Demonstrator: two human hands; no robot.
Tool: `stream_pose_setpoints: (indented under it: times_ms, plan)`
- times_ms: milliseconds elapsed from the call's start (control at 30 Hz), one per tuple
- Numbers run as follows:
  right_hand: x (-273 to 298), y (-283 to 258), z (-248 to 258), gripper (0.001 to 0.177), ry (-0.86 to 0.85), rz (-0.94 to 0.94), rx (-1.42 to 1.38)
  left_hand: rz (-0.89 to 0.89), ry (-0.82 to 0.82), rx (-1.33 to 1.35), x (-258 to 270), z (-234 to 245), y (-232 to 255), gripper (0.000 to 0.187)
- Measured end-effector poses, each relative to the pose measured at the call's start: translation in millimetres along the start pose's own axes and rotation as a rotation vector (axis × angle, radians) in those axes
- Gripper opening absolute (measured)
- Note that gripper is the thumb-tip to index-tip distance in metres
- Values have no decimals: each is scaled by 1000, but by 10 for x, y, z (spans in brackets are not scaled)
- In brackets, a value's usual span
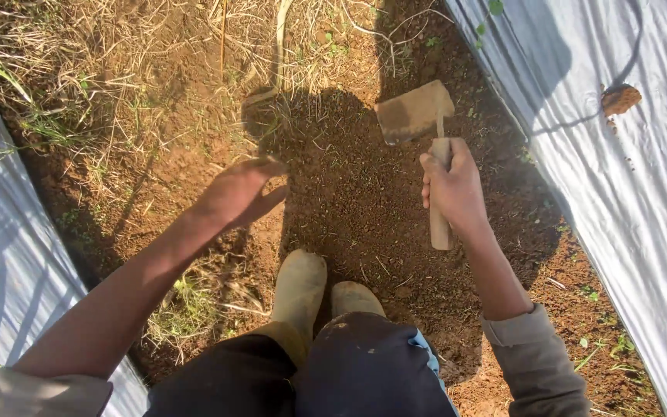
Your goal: The person uses a hand hoe to loosen the soil and remove weeds from a garden bed. They repeatedly strike the ground with the tool and pull out the uprooted grass and weeds by hand, clearing the area next to a plastic-covered row.
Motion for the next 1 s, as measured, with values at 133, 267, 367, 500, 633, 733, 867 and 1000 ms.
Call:
stream_pose_setpoints:
  times_ms: [133,267,367,500,633,733,867,1000]
  plan:
    - [104,151,9,10,-9,-74,-36,166,-247,16,-1029,377,651,38]
    - [176,367,51,7,47,-108,-46,-302,184,-244,-2008,175,814,31]
    - [204,541,63,9,65,-131,-17,-412,298,-439,-2402,106,817,40]
    - [172,644,96,11,117,-122,92,-242,246,-734,-2709,112,565,72]
    - [140,464,11,17,170,-154,100,-89,386,-875,-2859,-175,0,71]
    - [83,216,-56,13,236,-152,149,-107,439,-625,-2829,-184,-146,63]
    - [-194,-190,-56,33,423,376,119,-61,514,-445,-2797,-324,-149,23]
    - [-534,-756,-247,15,462,963,-99,9,429,-177,-2844,-406,-125,17]
Point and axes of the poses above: each hand's wrist, its own x-axis away from the middle knuckle, its own z-axis out of the back of the hand, y = z × x, the point moved 4 cm from there along -x, towards the middle knuckle, and after that the axes turned 3 degrees about -x, right-handed, at the moved point
